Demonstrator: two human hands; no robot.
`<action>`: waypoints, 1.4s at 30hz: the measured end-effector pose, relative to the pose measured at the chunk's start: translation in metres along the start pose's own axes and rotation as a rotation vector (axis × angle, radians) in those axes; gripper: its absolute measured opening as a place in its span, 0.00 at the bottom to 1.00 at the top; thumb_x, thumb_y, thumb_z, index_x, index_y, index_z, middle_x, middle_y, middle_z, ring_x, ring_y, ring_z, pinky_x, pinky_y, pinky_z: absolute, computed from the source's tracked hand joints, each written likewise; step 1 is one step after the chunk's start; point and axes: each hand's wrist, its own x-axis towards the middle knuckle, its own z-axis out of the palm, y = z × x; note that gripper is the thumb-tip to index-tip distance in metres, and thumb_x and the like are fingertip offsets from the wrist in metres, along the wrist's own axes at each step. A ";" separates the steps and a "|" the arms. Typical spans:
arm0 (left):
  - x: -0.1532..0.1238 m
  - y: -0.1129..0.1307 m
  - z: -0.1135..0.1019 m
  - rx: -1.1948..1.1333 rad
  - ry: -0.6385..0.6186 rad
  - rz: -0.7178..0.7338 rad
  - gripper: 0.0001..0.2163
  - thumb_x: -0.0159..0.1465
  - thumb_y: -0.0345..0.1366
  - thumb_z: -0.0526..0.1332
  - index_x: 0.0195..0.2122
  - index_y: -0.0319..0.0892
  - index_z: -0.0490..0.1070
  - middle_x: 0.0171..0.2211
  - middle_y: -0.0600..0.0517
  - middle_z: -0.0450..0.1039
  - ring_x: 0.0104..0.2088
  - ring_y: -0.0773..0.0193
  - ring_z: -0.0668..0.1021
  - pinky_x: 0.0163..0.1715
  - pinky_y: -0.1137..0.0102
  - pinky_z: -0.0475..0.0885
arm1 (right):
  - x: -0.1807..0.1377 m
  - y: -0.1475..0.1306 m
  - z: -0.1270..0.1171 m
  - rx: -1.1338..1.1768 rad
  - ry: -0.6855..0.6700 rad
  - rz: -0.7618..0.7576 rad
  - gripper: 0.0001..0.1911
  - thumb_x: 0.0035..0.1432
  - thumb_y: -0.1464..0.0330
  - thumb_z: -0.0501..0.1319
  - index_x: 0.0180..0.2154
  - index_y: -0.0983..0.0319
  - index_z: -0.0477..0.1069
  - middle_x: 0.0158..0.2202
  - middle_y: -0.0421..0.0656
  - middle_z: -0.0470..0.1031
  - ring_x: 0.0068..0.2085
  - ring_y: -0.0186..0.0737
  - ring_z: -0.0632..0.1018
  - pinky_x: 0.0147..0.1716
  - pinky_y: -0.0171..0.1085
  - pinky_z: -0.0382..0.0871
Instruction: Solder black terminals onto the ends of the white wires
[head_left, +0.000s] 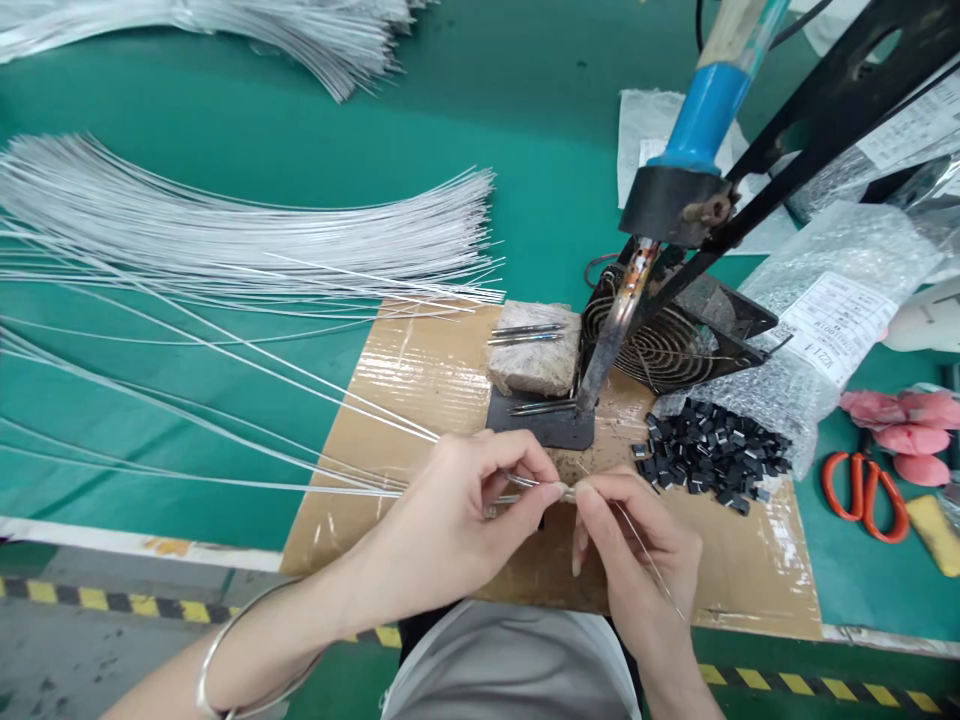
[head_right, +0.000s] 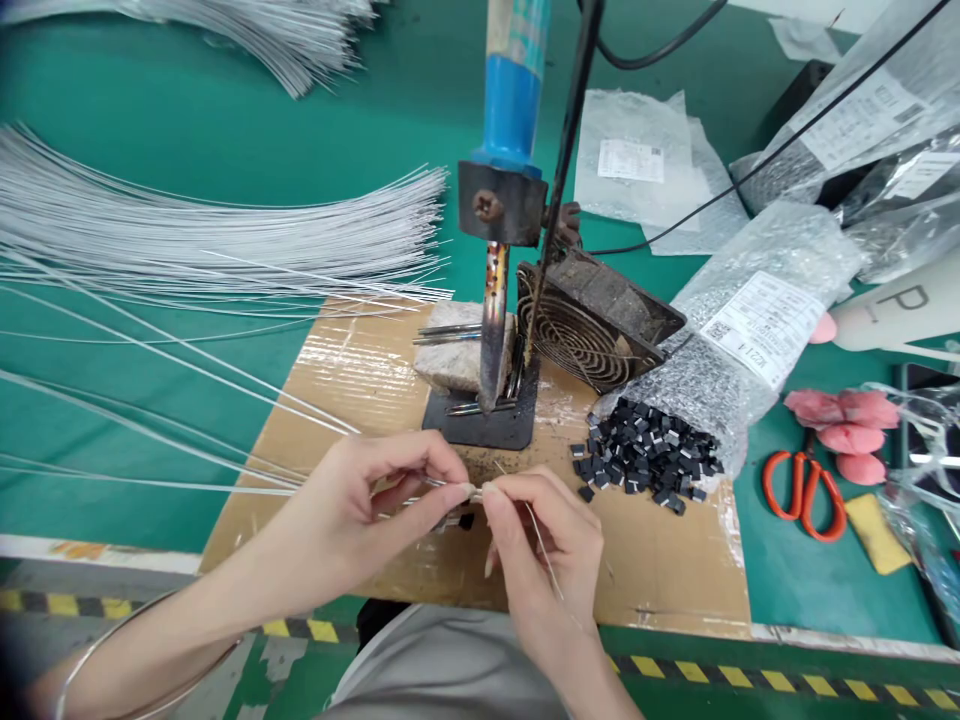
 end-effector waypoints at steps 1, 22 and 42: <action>0.001 0.000 0.001 -0.048 0.014 -0.018 0.09 0.67 0.34 0.61 0.29 0.43 0.75 0.23 0.56 0.74 0.23 0.69 0.67 0.21 0.74 0.60 | 0.000 0.000 0.001 0.039 0.044 0.032 0.11 0.69 0.63 0.68 0.33 0.59 0.83 0.26 0.36 0.72 0.20 0.28 0.72 0.19 0.29 0.66; 0.000 -0.006 0.007 -0.110 0.083 -0.137 0.12 0.68 0.42 0.61 0.31 0.42 0.76 0.23 0.53 0.74 0.21 0.67 0.69 0.20 0.72 0.60 | 0.002 -0.008 0.020 0.520 0.050 0.332 0.08 0.57 0.59 0.78 0.35 0.55 0.88 0.25 0.37 0.82 0.24 0.28 0.80 0.24 0.25 0.79; 0.000 -0.003 0.006 -0.203 0.052 -0.104 0.10 0.68 0.38 0.62 0.30 0.42 0.75 0.24 0.53 0.76 0.24 0.66 0.74 0.23 0.73 0.67 | 0.012 0.003 0.007 0.663 -0.148 0.442 0.05 0.60 0.64 0.77 0.34 0.58 0.87 0.26 0.37 0.82 0.23 0.27 0.80 0.21 0.23 0.79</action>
